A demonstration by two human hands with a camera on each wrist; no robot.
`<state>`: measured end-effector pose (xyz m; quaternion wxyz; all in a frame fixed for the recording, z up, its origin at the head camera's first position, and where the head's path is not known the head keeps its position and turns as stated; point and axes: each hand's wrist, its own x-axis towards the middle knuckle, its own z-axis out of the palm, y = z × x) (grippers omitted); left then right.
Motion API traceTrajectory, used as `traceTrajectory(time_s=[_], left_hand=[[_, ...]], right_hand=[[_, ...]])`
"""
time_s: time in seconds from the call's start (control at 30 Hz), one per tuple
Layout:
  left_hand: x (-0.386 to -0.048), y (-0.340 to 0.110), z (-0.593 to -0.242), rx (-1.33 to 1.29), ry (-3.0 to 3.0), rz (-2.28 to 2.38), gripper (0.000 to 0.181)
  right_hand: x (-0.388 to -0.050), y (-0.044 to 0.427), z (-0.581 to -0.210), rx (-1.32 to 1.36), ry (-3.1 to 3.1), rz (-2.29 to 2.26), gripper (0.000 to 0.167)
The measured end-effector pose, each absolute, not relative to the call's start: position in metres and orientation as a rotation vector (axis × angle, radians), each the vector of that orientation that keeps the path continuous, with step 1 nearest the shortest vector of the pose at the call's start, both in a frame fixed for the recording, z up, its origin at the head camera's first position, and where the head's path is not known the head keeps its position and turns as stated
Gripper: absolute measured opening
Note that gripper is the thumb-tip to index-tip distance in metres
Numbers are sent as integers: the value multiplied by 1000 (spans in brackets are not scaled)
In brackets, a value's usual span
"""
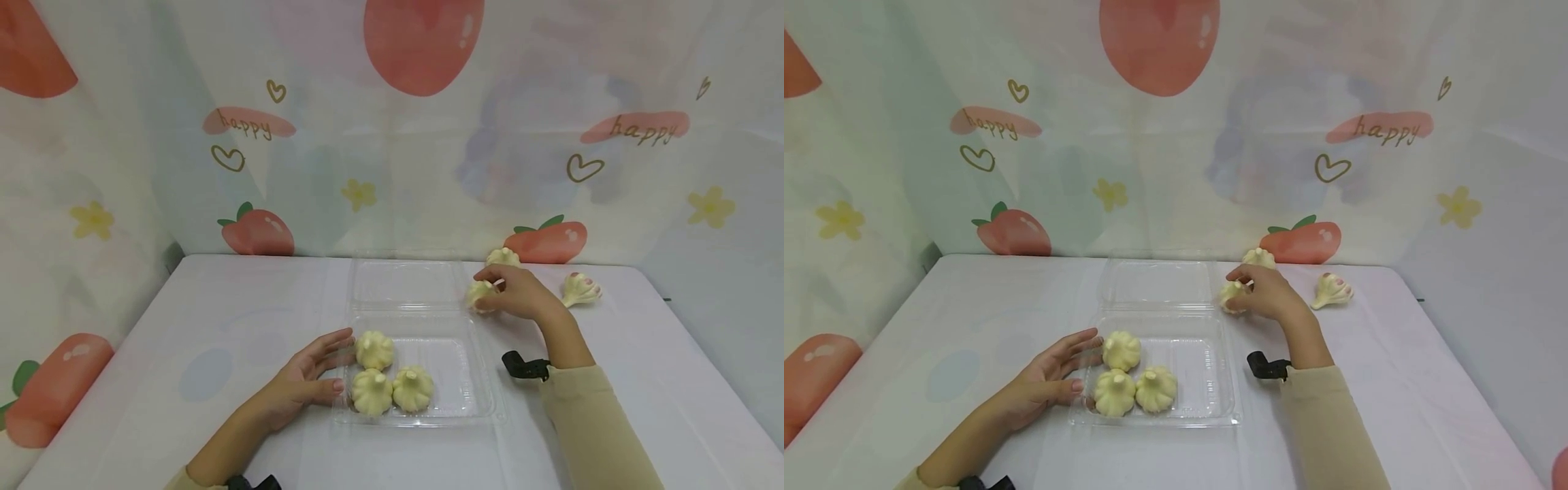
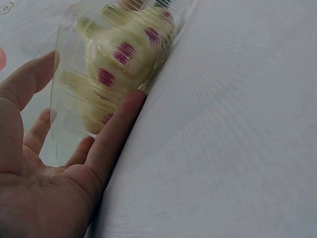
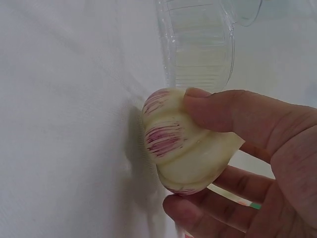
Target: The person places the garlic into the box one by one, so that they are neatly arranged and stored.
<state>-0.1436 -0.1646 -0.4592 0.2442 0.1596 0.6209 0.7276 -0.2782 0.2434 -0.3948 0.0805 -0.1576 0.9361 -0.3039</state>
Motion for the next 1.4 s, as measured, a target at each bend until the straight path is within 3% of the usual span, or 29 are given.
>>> traceTrajectory(time_s=[0.7,1.4], left_hand=[[-145,-163,-458,433,1698,1990,78],[-143,-163,-456,435,1705,1988,78]], right_hand=[[-249,253,-375,-520,3033,-823,51],[-232,229,-355,-689,2911,-1127,47]])
